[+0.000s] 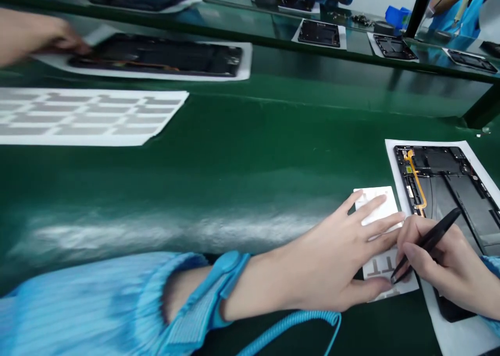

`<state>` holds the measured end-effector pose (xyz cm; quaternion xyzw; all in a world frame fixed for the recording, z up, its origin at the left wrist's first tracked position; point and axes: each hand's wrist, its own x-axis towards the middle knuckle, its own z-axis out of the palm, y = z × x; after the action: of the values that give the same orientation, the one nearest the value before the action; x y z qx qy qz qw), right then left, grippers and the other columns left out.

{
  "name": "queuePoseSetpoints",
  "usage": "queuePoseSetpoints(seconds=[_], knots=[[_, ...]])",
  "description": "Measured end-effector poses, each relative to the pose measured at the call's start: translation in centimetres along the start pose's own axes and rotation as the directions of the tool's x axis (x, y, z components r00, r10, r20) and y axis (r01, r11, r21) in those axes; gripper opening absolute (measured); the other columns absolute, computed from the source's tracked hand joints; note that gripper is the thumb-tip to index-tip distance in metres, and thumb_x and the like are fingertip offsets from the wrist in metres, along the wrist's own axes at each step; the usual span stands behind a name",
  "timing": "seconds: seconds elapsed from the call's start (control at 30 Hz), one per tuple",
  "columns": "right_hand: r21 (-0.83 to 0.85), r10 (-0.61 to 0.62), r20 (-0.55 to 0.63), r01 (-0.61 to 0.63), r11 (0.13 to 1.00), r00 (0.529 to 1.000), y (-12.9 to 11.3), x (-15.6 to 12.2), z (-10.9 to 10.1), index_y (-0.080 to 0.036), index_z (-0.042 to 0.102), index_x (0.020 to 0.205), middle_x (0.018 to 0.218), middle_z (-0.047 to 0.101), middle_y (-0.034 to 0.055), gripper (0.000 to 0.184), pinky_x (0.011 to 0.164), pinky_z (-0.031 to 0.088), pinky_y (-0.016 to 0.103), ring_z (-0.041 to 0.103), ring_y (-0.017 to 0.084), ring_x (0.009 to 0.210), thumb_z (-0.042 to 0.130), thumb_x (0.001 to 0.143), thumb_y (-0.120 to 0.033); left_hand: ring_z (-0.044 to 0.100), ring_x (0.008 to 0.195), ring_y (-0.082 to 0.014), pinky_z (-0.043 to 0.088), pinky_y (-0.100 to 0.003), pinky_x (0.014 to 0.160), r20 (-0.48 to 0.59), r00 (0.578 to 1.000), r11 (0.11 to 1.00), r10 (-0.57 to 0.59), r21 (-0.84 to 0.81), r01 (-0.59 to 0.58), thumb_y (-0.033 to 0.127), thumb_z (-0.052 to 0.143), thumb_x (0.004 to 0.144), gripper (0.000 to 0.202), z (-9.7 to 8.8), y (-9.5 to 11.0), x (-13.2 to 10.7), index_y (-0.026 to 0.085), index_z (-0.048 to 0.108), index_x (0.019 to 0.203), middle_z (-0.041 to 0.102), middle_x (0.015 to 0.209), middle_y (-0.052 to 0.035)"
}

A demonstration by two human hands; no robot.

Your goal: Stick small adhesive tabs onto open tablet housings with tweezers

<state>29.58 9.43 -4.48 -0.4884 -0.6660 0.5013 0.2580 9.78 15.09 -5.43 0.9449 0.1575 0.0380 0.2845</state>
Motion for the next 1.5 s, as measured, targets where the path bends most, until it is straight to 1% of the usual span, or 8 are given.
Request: queuePoseSetpoints(seconds=[0.2, 0.7, 0.93, 1.17, 1.27, 1.33, 1.4, 1.5], knots=[[-0.068, -0.038, -0.045, 0.035, 0.997, 0.998, -0.3, 0.5, 0.2, -0.021, 0.046, 0.072, 0.067, 0.053, -0.0011, 0.021, 0.056, 0.050, 0.023, 0.060, 0.013, 0.061, 0.041, 0.093, -0.019, 0.030, 0.136, -0.0392, 0.021, -0.056, 0.109, 0.004, 1.000, 1.000, -0.002, 0.022, 0.002, 0.040, 0.056, 0.092, 0.051, 0.0, 0.1, 0.1, 0.014, 0.047, 0.135, 0.041, 0.148, -0.0090], [-0.077, 0.003, -0.037, -0.006, 0.997, 0.999, -0.6, 0.7, 0.1, -0.021, 0.046, 0.071, 0.062, 0.057, -0.0006, 0.022, 0.050, 0.050, 0.022, 0.061, 0.013, 0.053, 0.041, 0.092, -0.019, 0.027, 0.138, -0.0412, 0.022, -0.057, 0.110, 0.009, 1.000, 0.999, -0.007, 0.038, 0.007, 0.040, 0.057, 0.091, 0.057, 0.0, 0.0, 0.0, 0.012, 0.045, 0.139, 0.038, 0.150, -0.0094], [0.073, 0.109, 0.069, -0.114, 0.991, 0.992, -0.1, 0.6, -0.2, -0.021, 0.046, 0.074, 0.065, 0.060, -0.0005, 0.023, 0.055, 0.050, 0.023, 0.064, 0.014, 0.057, 0.044, 0.096, -0.027, 0.024, 0.140, -0.0401, 0.019, -0.060, 0.112, 0.013, 1.000, 1.000, -0.017, -0.002, 0.017, 0.039, 0.057, 0.092, 0.053, 0.1, 0.0, 0.2, 0.014, 0.047, 0.137, 0.042, 0.148, -0.0092], [-0.034, -0.028, 0.110, 0.032, 0.999, 0.994, -0.6, 1.3, -0.6, -0.019, 0.048, 0.072, 0.068, 0.055, -0.0009, 0.024, 0.059, 0.045, 0.022, 0.055, 0.012, 0.062, 0.045, 0.096, -0.020, 0.025, 0.141, -0.0392, 0.018, -0.062, 0.112, -0.002, 1.000, 0.999, -0.024, -0.034, 0.024, 0.035, 0.059, 0.089, 0.043, 0.0, 0.0, 0.2, 0.015, 0.055, 0.126, 0.050, 0.140, -0.0119], [-0.050, -0.071, 0.119, 0.077, 0.996, 0.990, -0.8, 1.6, -0.7, -0.019, 0.050, 0.071, 0.067, 0.056, -0.0004, 0.027, 0.060, 0.043, 0.024, 0.055, 0.012, 0.063, 0.046, 0.097, -0.023, 0.026, 0.140, -0.0388, 0.016, -0.062, 0.113, -0.016, 1.000, 1.000, -0.006, -0.015, 0.006, 0.030, 0.061, 0.084, 0.038, 0.2, -0.2, 0.2, 0.018, 0.059, 0.120, 0.050, 0.140, -0.0103], [0.044, -0.034, 0.113, 0.029, 0.999, 0.993, -1.2, 1.4, -0.9, -0.018, 0.050, 0.070, 0.068, 0.056, -0.0002, 0.030, 0.060, 0.046, 0.024, 0.057, 0.012, 0.062, 0.047, 0.098, -0.030, 0.024, 0.141, -0.0395, 0.015, -0.064, 0.112, 0.002, 1.000, 1.000, 0.004, 0.006, -0.004, 0.027, 0.059, 0.083, 0.046, 0.3, -0.4, 0.1, 0.019, 0.055, 0.128, 0.043, 0.146, -0.0103], [0.220, 0.026, 0.064, -0.039, 0.975, 0.998, -1.7, 0.6, -1.2, -0.018, 0.051, 0.071, 0.072, 0.057, -0.0001, 0.033, 0.057, 0.051, 0.023, 0.061, 0.012, 0.061, 0.050, 0.097, -0.039, 0.019, 0.142, -0.0413, 0.015, -0.067, 0.110, 0.022, 1.000, 0.999, 0.015, 0.048, -0.016, 0.026, 0.054, 0.086, 0.057, 0.4, -0.7, -0.1, 0.015, 0.043, 0.140, 0.036, 0.151, -0.0122], [0.378, 0.097, -0.143, -0.036, 0.925, 0.985, -2.4, -2.2, -1.6, -0.019, 0.060, 0.078, 0.078, 0.060, 0.0012, 0.027, 0.060, 0.057, 0.023, 0.066, 0.014, 0.067, 0.059, 0.092, -0.042, 0.017, 0.142, -0.0435, 0.018, -0.069, 0.108, -0.012, 0.998, 0.990, 0.061, 0.127, -0.059, 0.028, 0.047, 0.093, 0.060, 0.6, -1.2, -0.4, 0.010, 0.029, 0.147, 0.031, 0.153, -0.0159]])
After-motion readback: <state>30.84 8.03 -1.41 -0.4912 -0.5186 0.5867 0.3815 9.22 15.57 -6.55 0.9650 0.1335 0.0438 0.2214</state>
